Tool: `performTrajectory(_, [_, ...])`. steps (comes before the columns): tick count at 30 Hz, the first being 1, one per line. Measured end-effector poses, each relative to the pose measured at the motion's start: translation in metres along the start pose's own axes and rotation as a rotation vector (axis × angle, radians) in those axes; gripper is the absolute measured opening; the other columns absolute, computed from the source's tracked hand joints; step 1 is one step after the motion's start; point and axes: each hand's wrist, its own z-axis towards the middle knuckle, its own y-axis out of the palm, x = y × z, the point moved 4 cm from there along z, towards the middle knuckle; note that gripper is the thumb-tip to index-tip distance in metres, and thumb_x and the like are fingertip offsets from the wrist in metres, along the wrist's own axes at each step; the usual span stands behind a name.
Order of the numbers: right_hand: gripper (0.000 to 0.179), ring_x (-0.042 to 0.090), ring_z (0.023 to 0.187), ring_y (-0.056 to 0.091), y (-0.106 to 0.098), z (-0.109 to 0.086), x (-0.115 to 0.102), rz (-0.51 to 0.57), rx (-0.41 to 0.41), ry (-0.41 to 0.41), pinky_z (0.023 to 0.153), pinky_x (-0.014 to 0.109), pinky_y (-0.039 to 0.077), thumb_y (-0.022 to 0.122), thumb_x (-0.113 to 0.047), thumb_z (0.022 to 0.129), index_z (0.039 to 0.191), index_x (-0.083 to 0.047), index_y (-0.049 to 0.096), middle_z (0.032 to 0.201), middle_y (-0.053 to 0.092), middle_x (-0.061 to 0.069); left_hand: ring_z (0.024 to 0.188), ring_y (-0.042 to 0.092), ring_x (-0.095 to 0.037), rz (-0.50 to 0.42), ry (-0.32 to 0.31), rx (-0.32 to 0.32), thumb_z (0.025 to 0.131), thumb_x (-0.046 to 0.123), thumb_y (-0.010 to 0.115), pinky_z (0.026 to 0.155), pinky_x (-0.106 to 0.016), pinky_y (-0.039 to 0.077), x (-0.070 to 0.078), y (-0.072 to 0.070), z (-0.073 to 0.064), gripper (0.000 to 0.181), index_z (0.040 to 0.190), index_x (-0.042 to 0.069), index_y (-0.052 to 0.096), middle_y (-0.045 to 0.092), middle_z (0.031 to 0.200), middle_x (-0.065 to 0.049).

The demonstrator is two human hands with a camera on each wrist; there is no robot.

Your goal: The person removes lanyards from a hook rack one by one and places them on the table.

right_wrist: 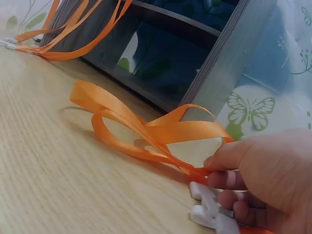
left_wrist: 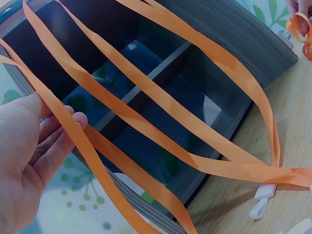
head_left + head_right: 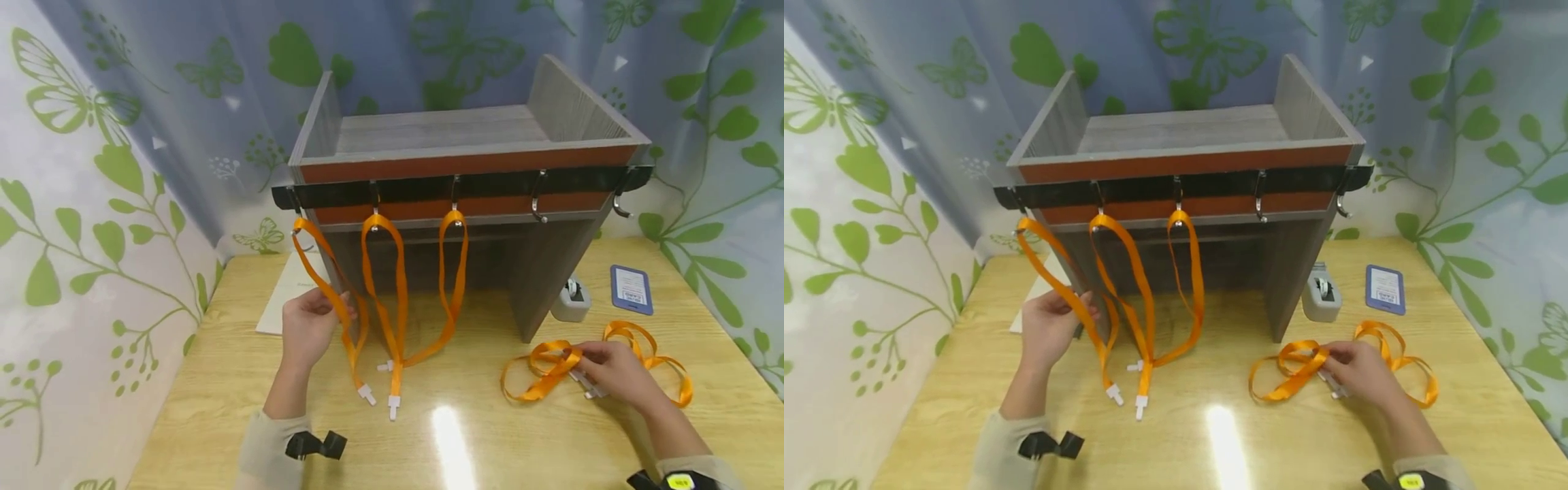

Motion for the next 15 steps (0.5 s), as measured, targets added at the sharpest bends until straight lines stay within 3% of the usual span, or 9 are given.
performTrajectory(11, [0.023,0.006,0.064,0.059,-0.011,-0.01,0.001,0.118,0.042,-0.082,0.051,0.023,0.05,0.067,-0.013,0.096,0.114,0.0,0.072,0.086,0.073,-0.005,0.059,0.072,-0.011,0.026,0.006,-0.006,0.089,0.007,0.075,0.059,-0.029,0.062,0.002,0.0,0.0,0.013,0.085,-0.006,0.074,0.072,0.071,-0.023])
performTrajectory(15, [0.023,0.01,0.06,0.057,-0.015,-0.013,-0.005,0.18,0.047,-0.13,0.046,0.024,0.046,0.07,-0.01,0.093,0.114,0.001,0.071,0.082,0.073,0.001,0.059,0.072,-0.011,0.026,-0.012,-0.002,0.089,0.008,0.075,0.059,-0.028,0.062,0.0,0.0,0.001,0.014,0.084,-0.006,0.074,0.072,0.072,-0.023])
